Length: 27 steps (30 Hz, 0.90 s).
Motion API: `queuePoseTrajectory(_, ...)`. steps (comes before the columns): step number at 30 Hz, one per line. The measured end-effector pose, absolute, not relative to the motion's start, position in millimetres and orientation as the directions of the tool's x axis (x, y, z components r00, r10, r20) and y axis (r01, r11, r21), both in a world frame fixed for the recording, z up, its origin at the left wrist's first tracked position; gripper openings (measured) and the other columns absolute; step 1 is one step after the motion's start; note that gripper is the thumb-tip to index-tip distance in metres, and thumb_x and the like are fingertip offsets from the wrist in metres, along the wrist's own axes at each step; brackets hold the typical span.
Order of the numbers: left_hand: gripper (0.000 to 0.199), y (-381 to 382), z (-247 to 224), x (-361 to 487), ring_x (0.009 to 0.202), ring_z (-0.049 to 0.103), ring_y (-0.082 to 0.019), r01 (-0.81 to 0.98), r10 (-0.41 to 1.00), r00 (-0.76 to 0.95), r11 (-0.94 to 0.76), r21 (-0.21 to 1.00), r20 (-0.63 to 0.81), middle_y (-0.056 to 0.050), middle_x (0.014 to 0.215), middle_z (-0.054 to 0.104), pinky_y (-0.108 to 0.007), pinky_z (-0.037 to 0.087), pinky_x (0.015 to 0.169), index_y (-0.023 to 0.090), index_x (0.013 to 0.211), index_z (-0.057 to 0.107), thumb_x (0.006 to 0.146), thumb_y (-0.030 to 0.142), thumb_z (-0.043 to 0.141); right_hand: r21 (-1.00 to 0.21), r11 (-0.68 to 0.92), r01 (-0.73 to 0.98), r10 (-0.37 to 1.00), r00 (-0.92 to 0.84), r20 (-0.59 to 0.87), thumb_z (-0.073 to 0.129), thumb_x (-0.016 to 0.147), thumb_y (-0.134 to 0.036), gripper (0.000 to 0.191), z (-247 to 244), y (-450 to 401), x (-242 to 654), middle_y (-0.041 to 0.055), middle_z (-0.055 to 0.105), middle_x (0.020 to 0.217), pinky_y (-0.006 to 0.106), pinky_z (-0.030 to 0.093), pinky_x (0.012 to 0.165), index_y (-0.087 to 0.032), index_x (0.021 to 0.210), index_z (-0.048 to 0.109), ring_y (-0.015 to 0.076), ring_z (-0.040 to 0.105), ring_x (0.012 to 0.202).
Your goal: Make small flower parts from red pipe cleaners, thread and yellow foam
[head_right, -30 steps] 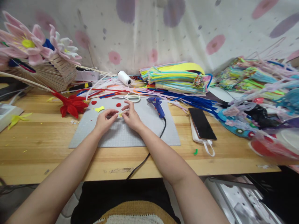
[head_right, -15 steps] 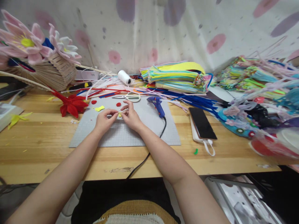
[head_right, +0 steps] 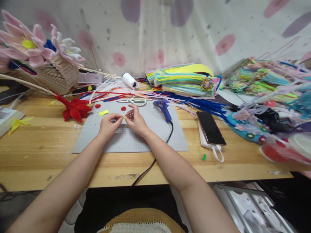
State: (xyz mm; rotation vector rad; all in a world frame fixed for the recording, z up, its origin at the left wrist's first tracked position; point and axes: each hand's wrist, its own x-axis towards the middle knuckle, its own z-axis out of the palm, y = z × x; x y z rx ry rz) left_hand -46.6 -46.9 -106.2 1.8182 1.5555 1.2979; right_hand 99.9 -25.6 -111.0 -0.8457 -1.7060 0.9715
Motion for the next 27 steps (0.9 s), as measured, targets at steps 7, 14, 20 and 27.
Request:
queuePoseTrajectory(7, 0.014, -47.7, -104.5, -45.9, 0.07, 0.057, -0.013, 0.555, 0.931, -0.05, -0.275, 0.785, 0.361, -0.002, 0.073, 0.065, -0.026, 0.046, 0.069, 0.018, 0.073, 0.065, 0.071, 0.027, 0.055, -0.891, 0.436, 0.129, 0.877, -0.286, 0.387, 0.056, 0.073, -0.017, 0.052, -110.2, -25.4, 100.3, -0.0025, 0.052, 0.08, 0.027, 0.046, 0.064, -0.024, 0.116, 0.029, 0.0094, 0.052, 0.066)
queuePoseTrajectory(14, 0.013, -48.7, -103.0, -45.2, 0.069, 0.057, -0.013, 0.561, 0.932, -0.04, -0.278, 0.78, 0.36, -0.002, 0.073, 0.065, -0.026, 0.046, 0.069, 0.018, 0.073, 0.064, 0.071, 0.027, 0.055, -0.899, 0.415, 0.138, 0.89, -0.265, 0.37, 0.056, 0.071, -0.016, 0.051, -112.6, -23.7, 100.5, -0.0032, 0.055, 0.077, 0.028, 0.046, 0.065, -0.024, 0.115, 0.03, 0.0096, 0.054, 0.065)
queuePoseTrajectory(20, 0.013, -48.9, -103.1, -45.7, 0.069, 0.057, -0.013, 0.56, 0.93, -0.034, -0.285, 0.778, 0.366, -0.002, 0.073, 0.065, -0.025, 0.045, 0.068, 0.018, 0.073, 0.064, 0.071, 0.026, 0.055, -0.906, 0.402, 0.134, 0.897, -0.257, 0.36, 0.055, 0.072, -0.018, 0.051, -113.0, -23.4, 100.8, -0.0036, 0.055, 0.076, 0.029, 0.046, 0.065, -0.024, 0.115, 0.03, 0.0101, 0.054, 0.065)
queuePoseTrajectory(27, 0.013, -48.6, -103.4, -45.8, 0.069, 0.057, -0.013, 0.57, 0.933, -0.034, -0.276, 0.774, 0.358, -0.002, 0.074, 0.065, -0.026, 0.045, 0.068, 0.019, 0.074, 0.065, 0.071, 0.026, 0.055, -0.908, 0.398, 0.129, 0.898, -0.256, 0.357, 0.054, 0.073, -0.02, 0.047, -112.6, -23.4, 100.4, -0.0035, 0.055, 0.076, 0.028, 0.045, 0.065, -0.024, 0.114, 0.03, 0.01, 0.054, 0.066)
